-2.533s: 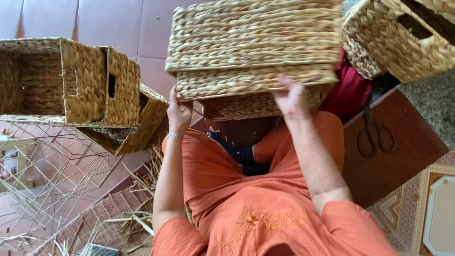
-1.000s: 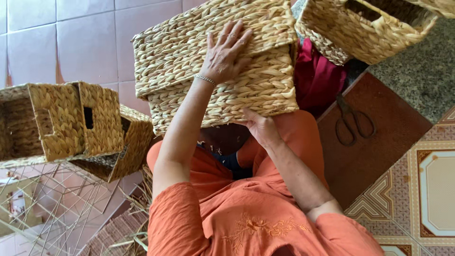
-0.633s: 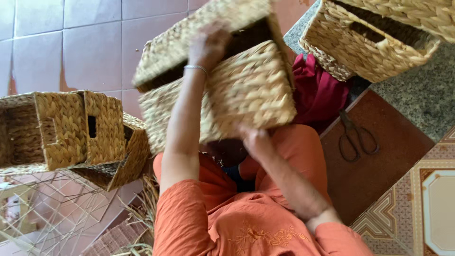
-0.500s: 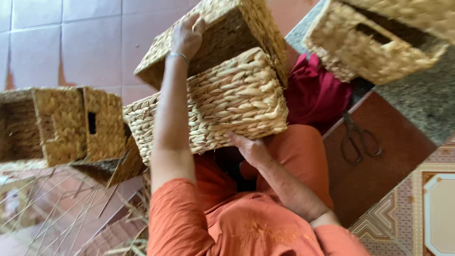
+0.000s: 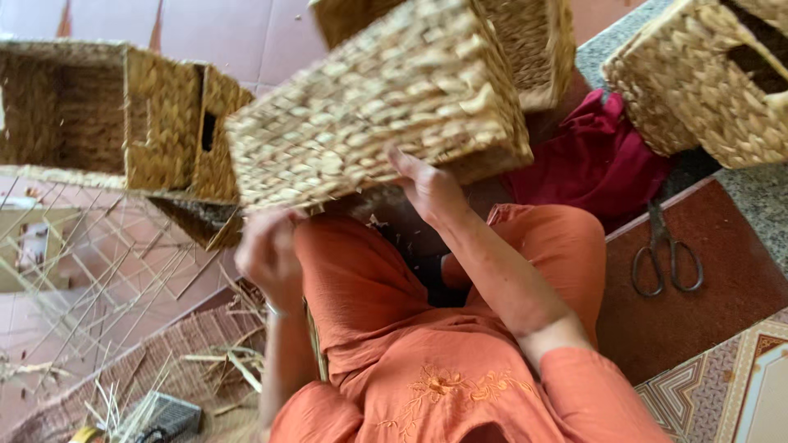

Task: The person sits on the floor and uses scissors to trim loose fibers and uneven edges from woven baskets. They handle multiple baskets, turning them over to access different sides and cutting protruding strands to create a neat finish.

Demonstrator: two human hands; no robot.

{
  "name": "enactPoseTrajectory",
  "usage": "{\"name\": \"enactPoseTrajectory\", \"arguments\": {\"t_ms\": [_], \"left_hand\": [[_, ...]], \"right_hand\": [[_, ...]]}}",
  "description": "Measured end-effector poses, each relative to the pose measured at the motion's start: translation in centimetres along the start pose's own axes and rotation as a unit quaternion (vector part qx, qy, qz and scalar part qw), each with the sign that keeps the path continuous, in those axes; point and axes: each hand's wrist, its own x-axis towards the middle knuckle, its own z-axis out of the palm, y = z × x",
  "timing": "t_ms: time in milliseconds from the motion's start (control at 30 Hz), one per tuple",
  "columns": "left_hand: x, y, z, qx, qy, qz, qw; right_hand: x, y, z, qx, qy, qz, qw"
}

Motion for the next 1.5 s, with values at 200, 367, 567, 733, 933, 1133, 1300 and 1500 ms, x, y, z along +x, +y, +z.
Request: {"name": "enactPoseTrajectory", "arguments": {"t_ms": [200, 367, 567, 733, 933, 1133, 1300, 1500], "left_hand": [[-2.8, 0.3, -0.9, -0.352, -0.071, -0.293, 0.886], [-2.9, -1.7, 1.2, -0.724, 0.064, -0.285, 0.625], [-4.2, -6.2, 10.7, -0.681, -0.016, -0.418, 0.601], [-7.4, -11.0, 19.5, -0.668, -0.036, -0.498, 0.552], [-11.7, -14.3, 25.8, -0.625, -0.062, -0.537, 0.563], [-10.1, -12.5, 24.9, -0.605, -0.079, -0.529, 0.589], [-9.9, -10.8, 25.6, -0.573, -0.076, -0.517, 0.631], [-9.4, -10.3, 25.4, -0.586, -0.072, -0.515, 0.622]], "right_hand": [[-2.5, 1.0, 5.8, -0.060, -0.069, -0.157, 0.983], [-4.5, -2.4, 2.2, 0.053, -0.039, -0.126, 0.990], [-7.2, -7.1, -6.3, 0.094, -0.044, -0.133, 0.986], [-9.9, -9.8, -11.7, 0.008, -0.073, -0.177, 0.982], [-14.3, -11.2, -16.3, -0.023, 0.077, -0.089, 0.993], [-24.8, -11.1, -21.1, -0.329, 0.363, -0.227, 0.842], [-30.5, -9.2, -32.6, -0.789, 0.412, -0.246, 0.384], [-32.1, -7.7, -37.5, -0.824, 0.402, -0.215, 0.337]]}}
